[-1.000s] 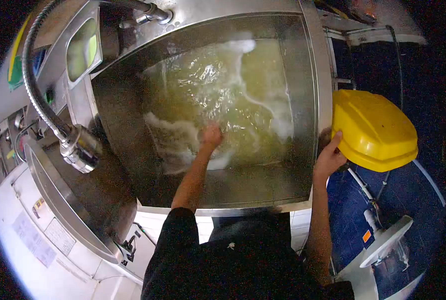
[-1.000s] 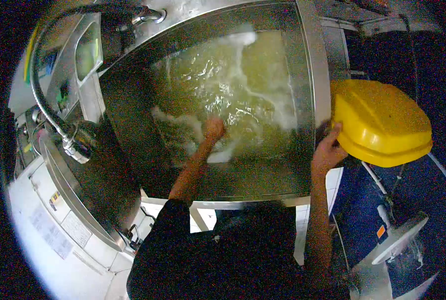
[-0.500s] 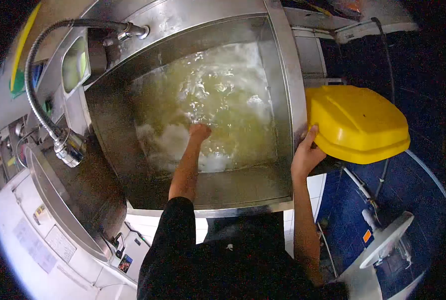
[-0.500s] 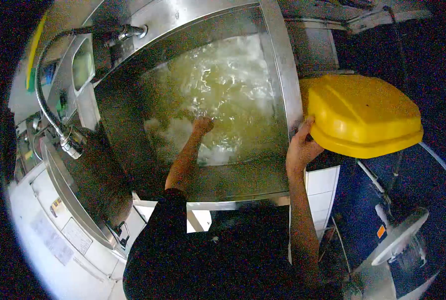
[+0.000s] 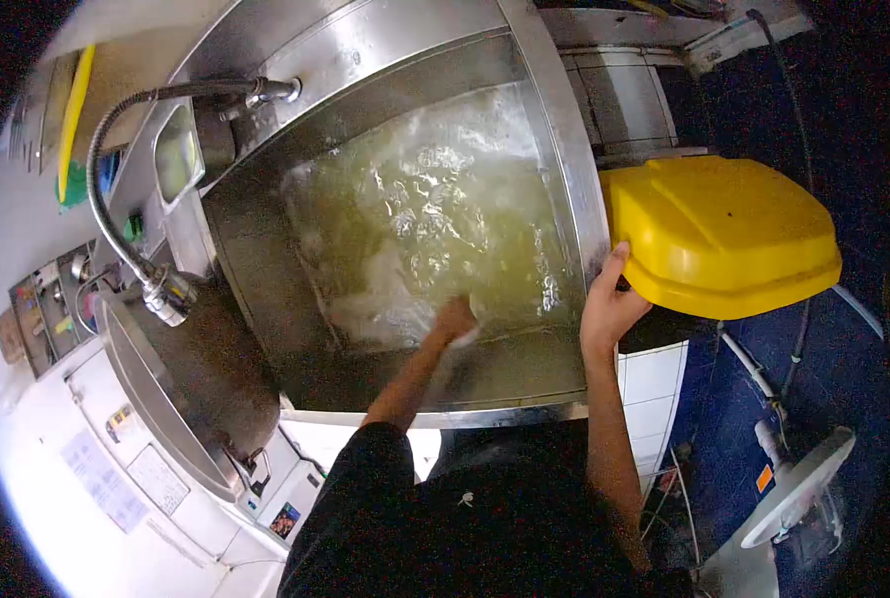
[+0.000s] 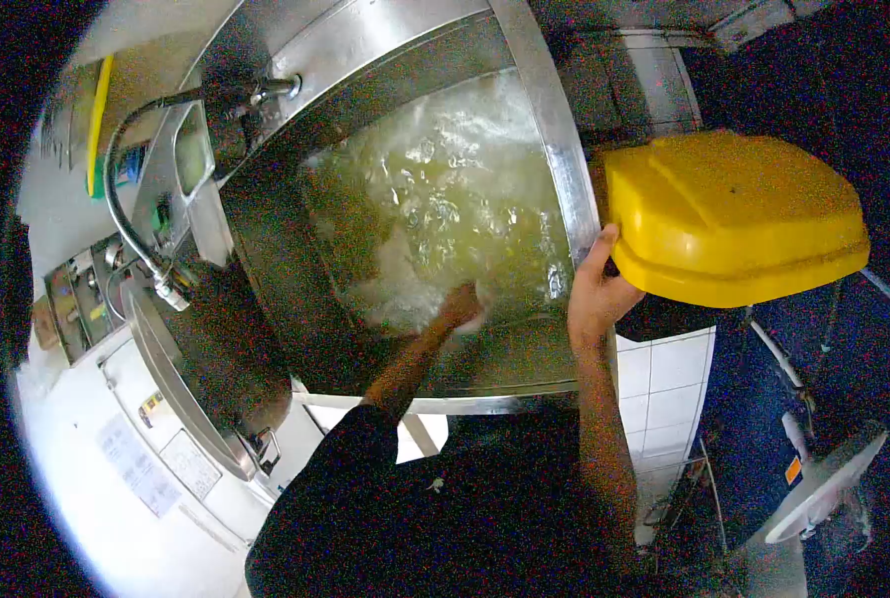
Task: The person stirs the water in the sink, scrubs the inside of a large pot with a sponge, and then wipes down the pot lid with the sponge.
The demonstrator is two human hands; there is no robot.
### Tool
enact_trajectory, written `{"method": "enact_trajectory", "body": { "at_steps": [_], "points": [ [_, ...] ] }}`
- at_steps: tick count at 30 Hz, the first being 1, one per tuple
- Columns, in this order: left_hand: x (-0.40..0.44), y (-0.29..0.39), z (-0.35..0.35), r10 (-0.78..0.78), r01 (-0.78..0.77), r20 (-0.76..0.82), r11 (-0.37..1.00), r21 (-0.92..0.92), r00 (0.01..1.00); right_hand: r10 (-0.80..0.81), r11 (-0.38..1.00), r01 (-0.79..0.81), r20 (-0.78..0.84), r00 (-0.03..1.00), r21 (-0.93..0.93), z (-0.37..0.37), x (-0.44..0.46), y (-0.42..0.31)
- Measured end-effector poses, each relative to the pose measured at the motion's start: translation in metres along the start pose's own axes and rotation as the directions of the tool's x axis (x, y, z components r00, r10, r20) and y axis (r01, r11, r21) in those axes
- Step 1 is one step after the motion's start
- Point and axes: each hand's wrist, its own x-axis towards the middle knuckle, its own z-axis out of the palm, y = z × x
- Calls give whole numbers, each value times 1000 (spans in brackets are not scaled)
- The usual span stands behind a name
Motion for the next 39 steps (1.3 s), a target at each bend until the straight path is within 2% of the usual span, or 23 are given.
{"method": "enact_trajectory", "body": {
  "at_steps": [2,3,4,6,8,9,10,11,12,13,15,17,19,21,23,24,26,28,29,30,32,36,39],
  "points": [
    [16,18,63,206,-233,-295,971,-58,933,3,1000,-3,-15,1000,-5,0,-2,-1],
    [40,48,66,128,-174,-244,969,-175,961,7,1000,-7,-7,1000,0,0,-2,2],
    [70,62,64,16,16,112,959,-282,994,8,1000,-8,0,1000,2,1,-2,4],
    [110,88,14,-146,246,317,921,-302,937,12,1000,-12,-10,1000,-22,1,-3,4],
    [142,111,-66,-286,345,211,873,-345,935,4,999,-5,-8,1000,-53,2,-2,1],
    [160,104,-87,-338,421,266,819,-389,903,2,999,-4,-48,999,-46,5,-1,-1],
    [172,94,-94,-356,362,111,788,-498,928,2,999,-5,-88,996,-37,6,-2,-4],
    [182,77,-94,-374,332,37,766,-551,927,-2,999,-1,-79,997,-48,6,-4,-5],
    [191,60,-94,-390,293,-36,746,-598,920,69,998,-69,-66,995,3,6,-5,-6],
    [204,32,-86,-363,261,-92,802,-537,927,138,989,-135,-49,989,59,8,-5,-8],
    [222,-19,-82,-298,195,-212,895,-400,931,107,993,-108,7,994,54,6,-3,-12],
    [212,-48,-138,-374,349,29,832,-431,927,177,984,-177,14,984,24,6,-3,-14],
    [186,-71,-182,-484,469,-18,858,-210,875,94,995,-93,-14,996,47,9,-4,-13],
    [192,-159,-116,-443,442,-49,897,-25,895,108,992,-109,-16,994,-57,6,-5,-6],
    [139,-163,-171,-436,478,-350,878,38,829,52,998,-52,-5,999,-39,5,-4,2],
    [125,-180,-174,-556,559,-275,826,-74,785,84,996,-84,-4,996,-12,3,-4,5],
    [98,-234,-156,-667,640,-182,744,-189,722,94,994,-93,-21,995,48,8,-4,0],
    [68,-297,-94,-694,681,-6,708,-185,720,145,989,-145,19,989,37,7,-5,-10],
    [51,-299,-92,-700,687,0,701,-192,714,202,979,-203,47,978,27,7,-6,-13],
    [30,-292,-95,-774,777,103,605,-174,625,198,980,-200,55,979,24,7,-7,-13],
    [-2,-275,-92,-830,854,202,500,-142,520,153,988,-153,24,988,-20,7,-7,-8],
    [-54,-235,-62,-867,880,155,468,-73,474,87,996,-87,-12,996,-28,5,-5,8],
    [-76,-186,-51,-856,868,145,487,-99,496,197,980,-196,54,979,-8,1,-4,18]
  ]
}}
